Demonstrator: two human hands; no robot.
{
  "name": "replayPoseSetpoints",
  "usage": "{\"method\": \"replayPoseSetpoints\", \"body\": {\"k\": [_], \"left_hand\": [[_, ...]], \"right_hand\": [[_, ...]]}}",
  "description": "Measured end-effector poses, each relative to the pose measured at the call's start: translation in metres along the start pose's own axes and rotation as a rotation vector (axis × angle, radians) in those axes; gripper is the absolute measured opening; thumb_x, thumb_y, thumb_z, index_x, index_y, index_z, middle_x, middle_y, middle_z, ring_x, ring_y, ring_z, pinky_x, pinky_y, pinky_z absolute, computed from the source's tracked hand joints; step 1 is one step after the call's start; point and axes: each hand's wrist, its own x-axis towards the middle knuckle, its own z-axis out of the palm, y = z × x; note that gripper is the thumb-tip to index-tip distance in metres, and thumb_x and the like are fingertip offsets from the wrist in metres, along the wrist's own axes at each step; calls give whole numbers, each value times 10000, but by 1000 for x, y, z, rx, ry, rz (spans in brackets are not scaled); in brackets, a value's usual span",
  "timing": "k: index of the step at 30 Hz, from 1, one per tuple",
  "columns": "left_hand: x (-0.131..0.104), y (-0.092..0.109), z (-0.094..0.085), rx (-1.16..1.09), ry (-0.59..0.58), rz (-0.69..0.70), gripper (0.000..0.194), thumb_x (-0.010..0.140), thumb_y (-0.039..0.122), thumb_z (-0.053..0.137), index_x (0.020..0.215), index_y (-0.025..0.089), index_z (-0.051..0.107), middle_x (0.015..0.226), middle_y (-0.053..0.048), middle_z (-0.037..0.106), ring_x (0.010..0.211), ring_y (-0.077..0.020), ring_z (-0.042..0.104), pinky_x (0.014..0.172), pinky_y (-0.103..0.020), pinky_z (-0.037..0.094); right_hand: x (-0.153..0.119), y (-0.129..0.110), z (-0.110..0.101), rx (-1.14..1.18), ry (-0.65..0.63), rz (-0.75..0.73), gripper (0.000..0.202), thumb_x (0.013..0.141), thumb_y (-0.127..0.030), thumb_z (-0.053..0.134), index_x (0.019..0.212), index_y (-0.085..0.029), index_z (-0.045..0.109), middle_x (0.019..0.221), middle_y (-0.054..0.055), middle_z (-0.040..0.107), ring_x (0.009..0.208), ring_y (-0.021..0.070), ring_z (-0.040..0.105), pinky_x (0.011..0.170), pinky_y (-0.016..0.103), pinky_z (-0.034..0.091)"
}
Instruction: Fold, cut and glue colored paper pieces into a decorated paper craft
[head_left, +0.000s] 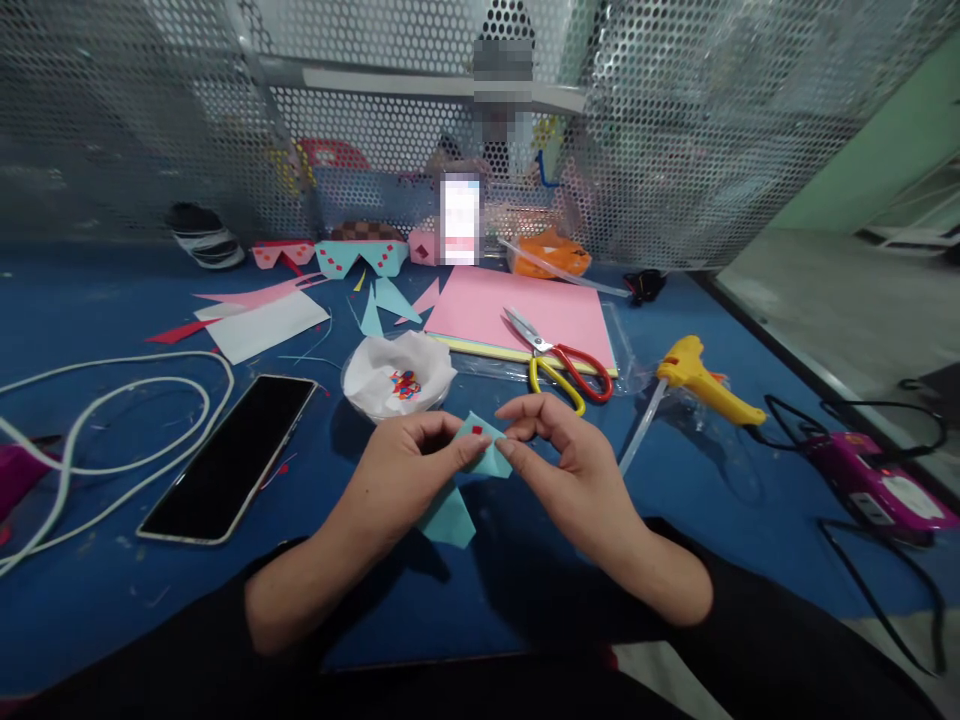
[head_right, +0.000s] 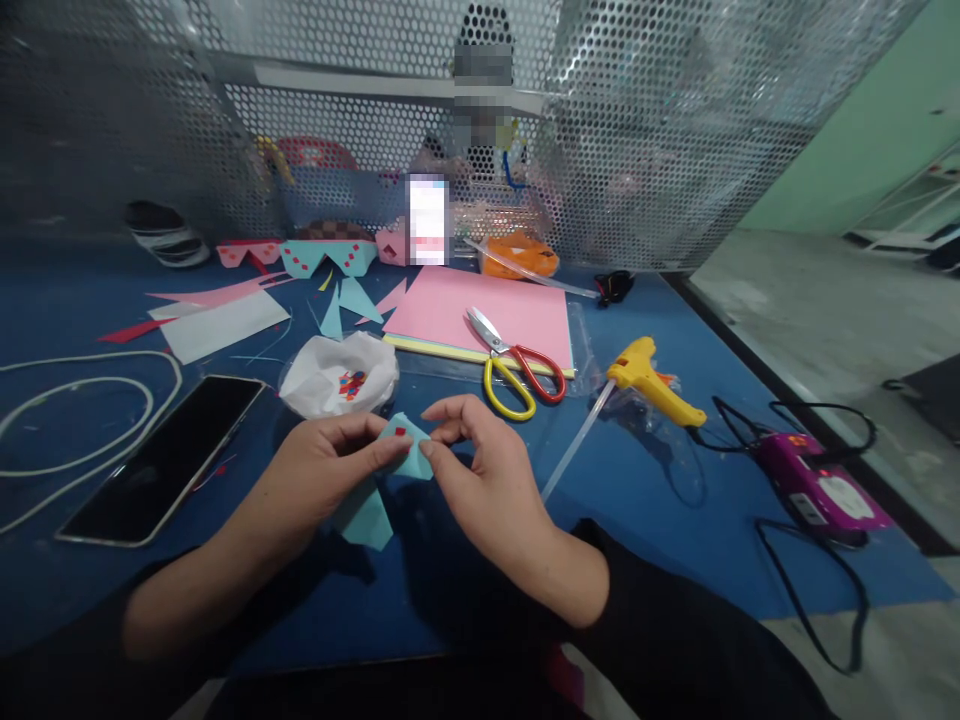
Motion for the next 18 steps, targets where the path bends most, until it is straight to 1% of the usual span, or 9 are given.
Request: {"method": "replayPoseSetpoints", "body": {"k": [2,4,8,11,13,14,15,17,18], "left_hand": [[1,0,0,12,-9,3,294,746,441,739,664,167,667,607,45,558,560,-92,456,537,-212,354],[1,1,-1,11,-4,-1,313,768,462,721,674,167,677,622,34,587,574,-96,481,547,-211,362],[-1,4,-1,-33,-102,-62,310,724,481,766,748,174,727,646,8,665,559,-110,546,524,-210,394],[-2,4,-2,-55,-82,-106,309,747,474,747,694,171,716,621,-2,674,508,-105,560,490,-204,404],[-3,4,-3,-51,-40,-100,331,764,483,731,665,168,714,622,-12,679,500,-100,567,489,-200,415],[-3,3,-3,-53,-29,-95,331,757,483,738,660,167,717,620,-13,679,498,-97,566,487,-197,418],[-3,3,-3,-63,-19,-92,325,751,479,745,664,167,722,623,-14,679,499,-95,567,489,-194,421],[-4,3,-3,-105,4,-102,299,751,459,748,680,169,727,625,-12,677,503,-90,571,497,-190,426],[-5,3,-3,-129,11,-109,291,756,448,744,681,168,725,623,-11,675,506,-89,576,505,-190,430]], "right_hand": [[0,0,-1,-5,1,1,179,850,-225,619,1028,-211,619,798,-23,624,767,153,591,729,332,455],[0,0,-1,1,10,-10,171,847,-225,619,1018,-208,617,787,-24,623,763,153,595,729,331,459],[6,0,-1,-2,66,-61,171,847,-216,613,1018,-206,601,758,-29,625,751,152,612,730,326,476],[15,-1,-16,-96,81,-182,165,882,-245,591,1043,-209,585,845,8,686,817,172,661,775,341,505],[20,-3,-41,-344,176,-294,175,906,-254,554,1068,-199,588,1001,70,710,917,205,673,837,372,503],[22,-3,-58,-572,288,-313,217,901,-234,531,1105,-185,588,1049,100,701,943,229,667,848,393,493],[23,-3,-76,-834,374,-251,302,872,-196,528,1167,-159,578,1127,141,679,1008,266,652,866,413,477],[24,0,-114,-1345,411,58,395,849,-209,530,1234,-127,562,1222,202,627,1064,317,623,814,409,463],[24,4,-131,-1405,371,130,352,854,-222,525,1178,-112,605,1169,227,642,1020,340,633,760,412,451]]}}
